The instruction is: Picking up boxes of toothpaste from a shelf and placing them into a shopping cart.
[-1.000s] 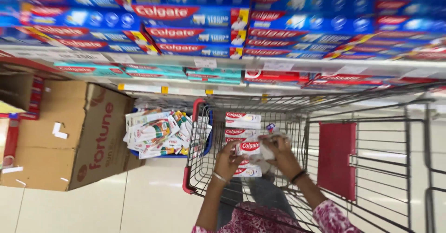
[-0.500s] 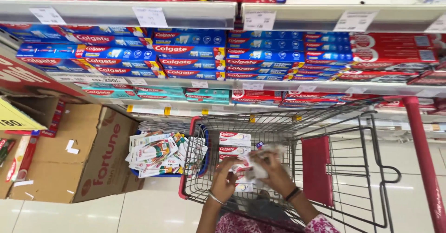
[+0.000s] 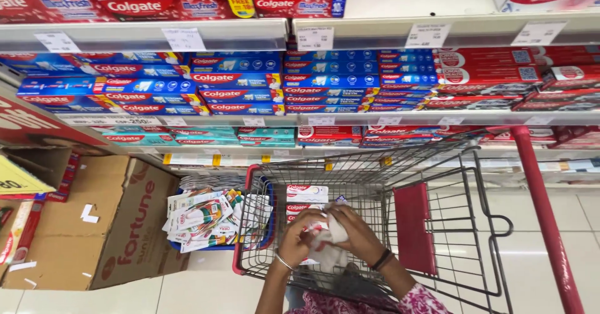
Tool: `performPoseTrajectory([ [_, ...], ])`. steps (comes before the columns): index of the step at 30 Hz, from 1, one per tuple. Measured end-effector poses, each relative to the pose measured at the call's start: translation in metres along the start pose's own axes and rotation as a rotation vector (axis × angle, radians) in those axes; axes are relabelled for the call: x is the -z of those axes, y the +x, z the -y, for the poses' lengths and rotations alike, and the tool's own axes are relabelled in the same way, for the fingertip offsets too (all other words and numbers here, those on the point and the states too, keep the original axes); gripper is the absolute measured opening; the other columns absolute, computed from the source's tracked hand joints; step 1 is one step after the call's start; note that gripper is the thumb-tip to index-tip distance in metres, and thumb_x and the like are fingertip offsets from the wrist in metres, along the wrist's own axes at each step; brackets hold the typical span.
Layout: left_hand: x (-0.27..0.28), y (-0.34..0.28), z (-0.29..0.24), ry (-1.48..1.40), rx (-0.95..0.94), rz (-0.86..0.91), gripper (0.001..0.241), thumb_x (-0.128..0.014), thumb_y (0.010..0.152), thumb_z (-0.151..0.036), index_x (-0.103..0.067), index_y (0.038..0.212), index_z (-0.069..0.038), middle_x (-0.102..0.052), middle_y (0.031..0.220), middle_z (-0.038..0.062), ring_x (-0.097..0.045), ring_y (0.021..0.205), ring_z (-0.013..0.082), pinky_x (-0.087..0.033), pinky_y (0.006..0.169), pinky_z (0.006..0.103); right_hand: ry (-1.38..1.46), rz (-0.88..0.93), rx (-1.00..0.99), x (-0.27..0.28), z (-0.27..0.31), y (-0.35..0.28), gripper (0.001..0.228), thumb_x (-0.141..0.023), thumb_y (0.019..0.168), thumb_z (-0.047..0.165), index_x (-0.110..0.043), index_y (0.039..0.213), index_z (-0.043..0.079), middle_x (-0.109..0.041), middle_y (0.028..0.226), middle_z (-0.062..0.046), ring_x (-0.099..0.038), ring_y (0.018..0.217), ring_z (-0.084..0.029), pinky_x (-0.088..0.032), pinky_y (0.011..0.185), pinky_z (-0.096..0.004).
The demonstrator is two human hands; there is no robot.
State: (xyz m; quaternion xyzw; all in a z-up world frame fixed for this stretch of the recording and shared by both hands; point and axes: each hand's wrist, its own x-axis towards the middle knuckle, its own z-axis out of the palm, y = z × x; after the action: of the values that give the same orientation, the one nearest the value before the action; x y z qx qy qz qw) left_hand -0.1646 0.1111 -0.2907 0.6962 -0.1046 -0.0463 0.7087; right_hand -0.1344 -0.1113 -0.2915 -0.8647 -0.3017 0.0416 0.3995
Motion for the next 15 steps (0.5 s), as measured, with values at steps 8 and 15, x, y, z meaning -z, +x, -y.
performPoseTrajectory([
  [8,-0.001,0.011,-0.009,-0.094,-0.041,-0.096,0.045,-0.061,0.087,0.011,-0.065,0.128,-0.008,-0.062,0.136,0.011,-0.059,0.129,0.0249,-0.051,0.105,0.0344,0.097,0.009,-0.181,-0.007,-0.041,-0.026,0.085,-0.093,0.065,0.016,-0.052,0.14,0.008,-0.058,0.138,-0.011,-0.059,0.128,-0.03,-0.052,0.105,-0.04],
  [15,-0.046,0.031,0.077,0.014,0.123,-0.822,0.076,-0.076,0.089,-0.001,-0.026,0.146,0.0,-0.041,0.136,0.025,-0.046,0.127,0.0312,-0.042,0.107,0.0414,-0.355,-0.102,-0.154,-0.04,-0.034,-0.025,0.077,-0.092,0.065,0.016,-0.055,0.133,0.016,-0.057,0.129,-0.01,-0.056,0.12,-0.036,-0.053,0.099,-0.044],
])
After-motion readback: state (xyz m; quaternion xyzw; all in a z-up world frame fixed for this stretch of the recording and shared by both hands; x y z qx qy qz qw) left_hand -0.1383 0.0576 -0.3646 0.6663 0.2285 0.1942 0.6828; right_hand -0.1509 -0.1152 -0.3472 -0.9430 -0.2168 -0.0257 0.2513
